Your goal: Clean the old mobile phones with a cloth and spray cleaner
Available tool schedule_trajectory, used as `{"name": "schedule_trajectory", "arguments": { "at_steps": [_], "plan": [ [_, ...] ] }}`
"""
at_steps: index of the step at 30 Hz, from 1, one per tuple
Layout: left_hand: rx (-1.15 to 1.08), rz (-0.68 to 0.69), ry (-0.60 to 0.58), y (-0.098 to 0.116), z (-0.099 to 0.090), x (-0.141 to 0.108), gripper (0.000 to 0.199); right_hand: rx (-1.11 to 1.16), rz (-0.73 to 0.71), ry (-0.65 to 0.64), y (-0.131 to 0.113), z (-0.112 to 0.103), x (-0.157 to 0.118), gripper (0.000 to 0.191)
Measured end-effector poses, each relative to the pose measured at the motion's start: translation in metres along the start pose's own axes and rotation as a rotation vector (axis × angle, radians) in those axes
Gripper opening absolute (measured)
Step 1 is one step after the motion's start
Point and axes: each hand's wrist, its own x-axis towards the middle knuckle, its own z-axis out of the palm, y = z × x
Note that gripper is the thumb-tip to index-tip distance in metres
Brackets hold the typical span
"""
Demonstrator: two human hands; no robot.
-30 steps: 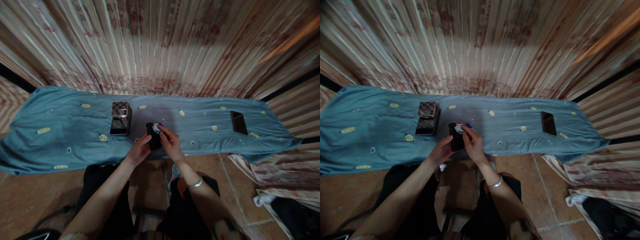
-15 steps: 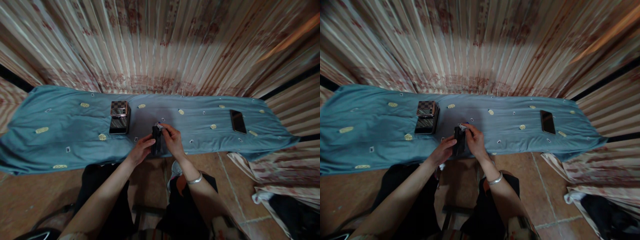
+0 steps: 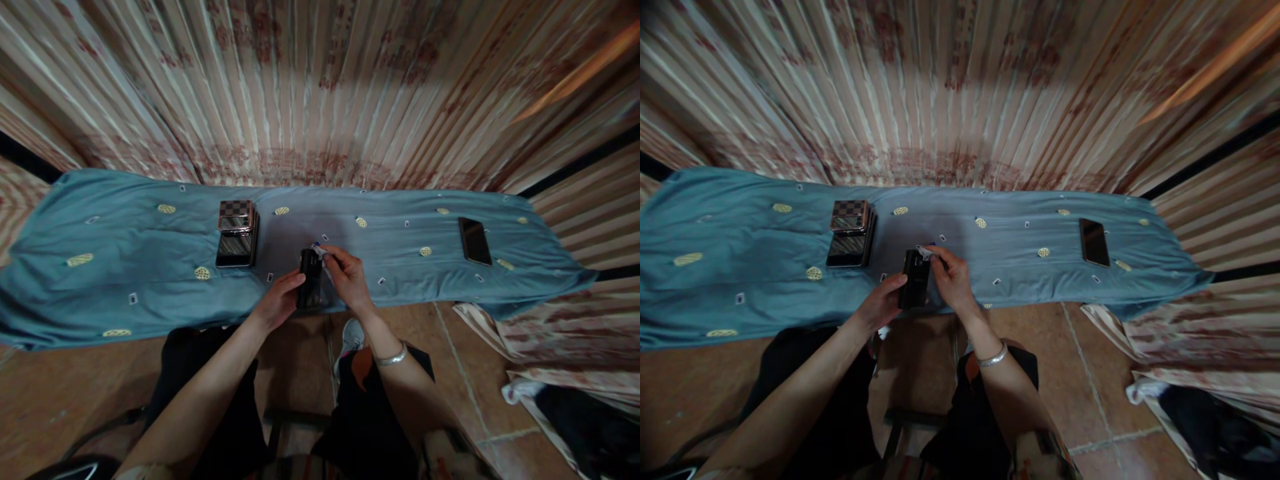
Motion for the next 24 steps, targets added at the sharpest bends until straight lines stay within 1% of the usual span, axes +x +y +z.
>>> {"name": "schedule_trajectory", "arguments": {
  "at_steps": [5,8,11,15,21,24],
  "plan": [
    [-0.025,-0.004,0.012,0.003,0.001,0.000,0.026,0.036,0.079,0.008,0.007,0.001,0.001,0.028],
    [-0.041,0.006,0.044,0.004,0.001,0.000,0.021,0.037,0.065,0.019,0.007,0.005,0.000,0.028],
    [-0.062,0.027,0.062,0.006,0.001,0.000,0.022,0.024,0.049,0.034,0.006,0.010,-0.003,0.029],
    [-0.075,0.051,0.070,0.008,-0.001,0.001,0.027,0.026,0.071,0.027,0.008,0.014,-0.005,0.032],
    [-0.096,0.038,0.108,0.010,-0.003,0.002,0.022,0.042,0.085,0.001,0.014,0.017,-0.003,0.042],
    [-0.102,0.034,0.097,0.010,-0.003,0.002,0.023,0.034,0.087,0.000,0.015,0.015,-0.001,0.040]
  ]
}}
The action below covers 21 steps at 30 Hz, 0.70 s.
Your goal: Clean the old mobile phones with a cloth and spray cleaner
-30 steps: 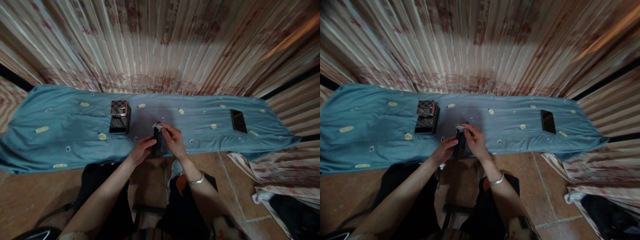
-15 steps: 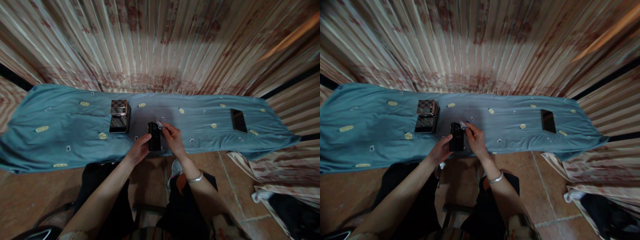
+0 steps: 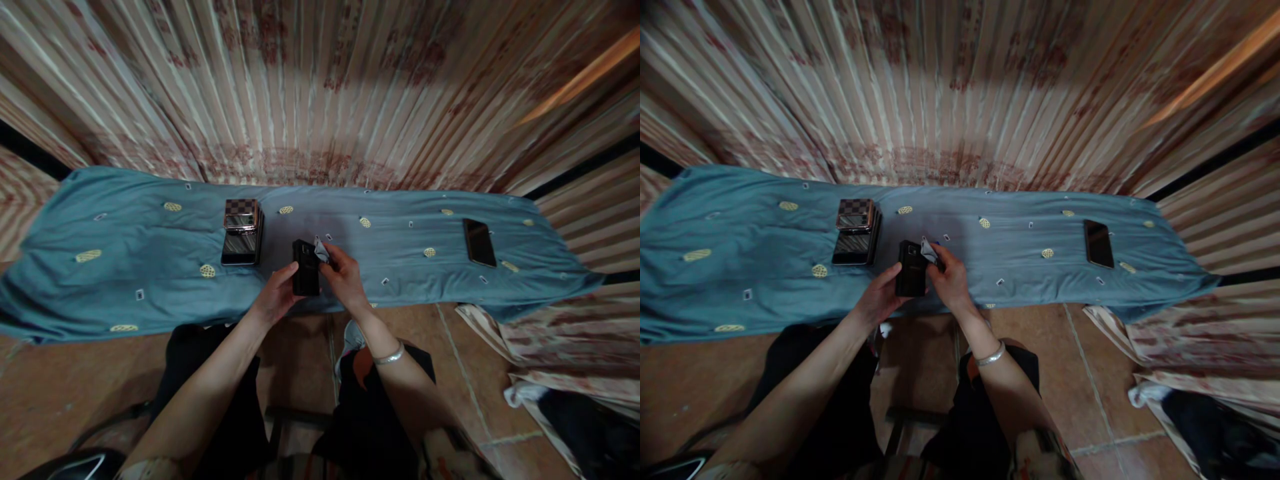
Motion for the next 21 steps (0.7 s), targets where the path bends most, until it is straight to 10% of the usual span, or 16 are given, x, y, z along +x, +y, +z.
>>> {"name": "schedule_trajectory", "arguments": {
  "at_steps": [21],
  "plan": [
    [-0.034,0.072,0.033,0.001,-0.003,0.005,0.025,-0.131,-0.057,-0.008,-0.010,0.002,-0.010,0.034]
  ]
}}
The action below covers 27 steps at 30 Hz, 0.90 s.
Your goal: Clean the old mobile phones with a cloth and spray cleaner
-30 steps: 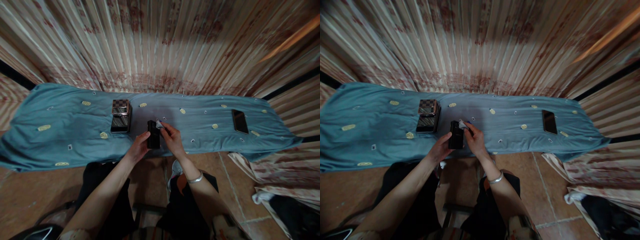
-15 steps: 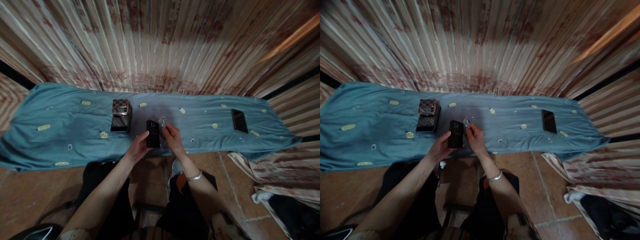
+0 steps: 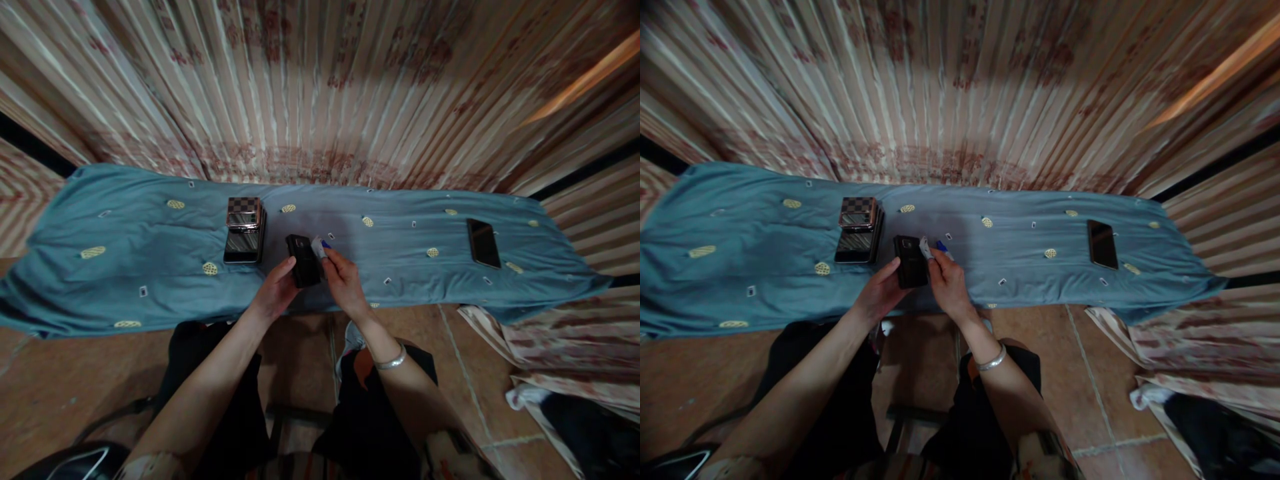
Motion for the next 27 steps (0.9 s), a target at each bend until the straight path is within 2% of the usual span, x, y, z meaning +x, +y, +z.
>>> {"name": "schedule_trajectory", "arguments": {
  "at_steps": [4,13,19,23,25,27],
  "plan": [
    [-0.016,0.029,0.031,0.004,-0.004,0.001,0.019,-0.041,0.000,-0.022,-0.006,-0.001,-0.001,0.033],
    [-0.046,0.024,0.065,0.011,-0.008,0.004,0.035,-0.067,-0.005,-0.074,-0.014,-0.008,-0.002,0.031],
    [-0.076,0.022,0.099,0.018,-0.003,0.000,0.028,-0.106,-0.032,-0.102,-0.025,-0.011,-0.007,0.032],
    [-0.078,0.008,0.129,0.015,-0.003,-0.001,0.022,-0.150,-0.038,-0.021,-0.026,-0.014,-0.007,0.031],
    [-0.060,-0.014,0.119,0.011,-0.004,-0.001,0.022,-0.179,-0.089,0.038,-0.023,-0.014,-0.006,0.032],
    [-0.044,-0.044,0.101,0.007,-0.003,-0.002,0.021,-0.217,-0.179,0.041,-0.020,-0.011,-0.006,0.035]
  ]
}}
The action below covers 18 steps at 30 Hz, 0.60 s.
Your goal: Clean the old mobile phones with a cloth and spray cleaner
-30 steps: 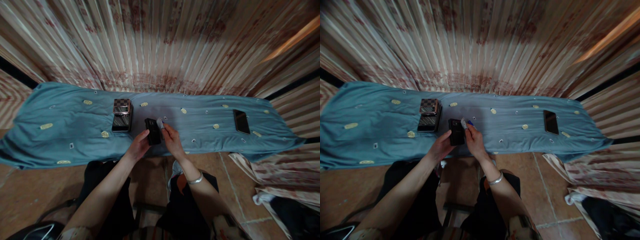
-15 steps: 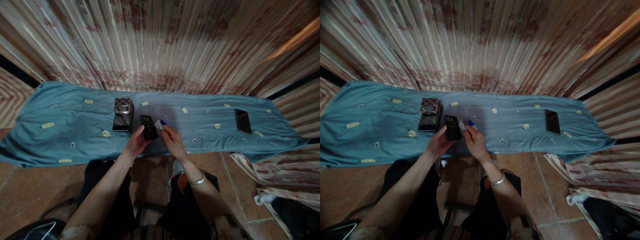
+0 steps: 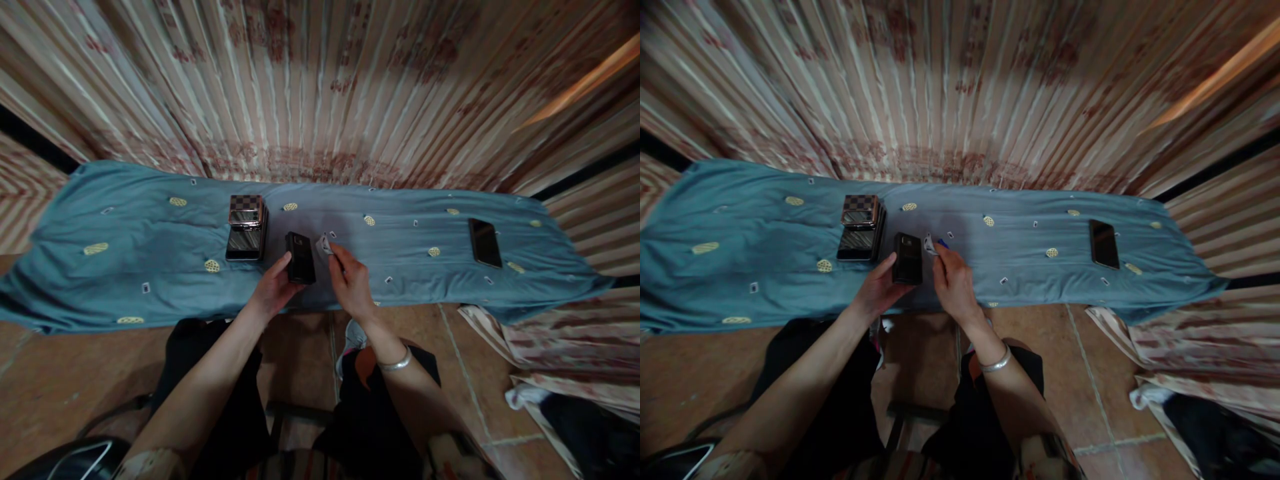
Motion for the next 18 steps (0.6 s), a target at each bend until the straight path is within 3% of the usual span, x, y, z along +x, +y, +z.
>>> {"name": "schedule_trajectory", "arguments": {
  "at_steps": [7,12,18],
  "plan": [
    [-0.054,-0.022,0.046,-0.001,0.012,-0.004,0.021,-0.096,-0.281,-0.146,-0.007,0.011,-0.007,0.040],
    [-0.094,-0.054,0.097,0.005,0.013,-0.003,0.027,-0.067,-0.361,-0.153,-0.011,0.008,-0.006,0.036],
    [-0.048,-0.052,-0.006,-0.007,0.005,0.003,0.018,-0.142,-0.341,-0.103,0.002,0.010,-0.006,0.041]
  ]
}}
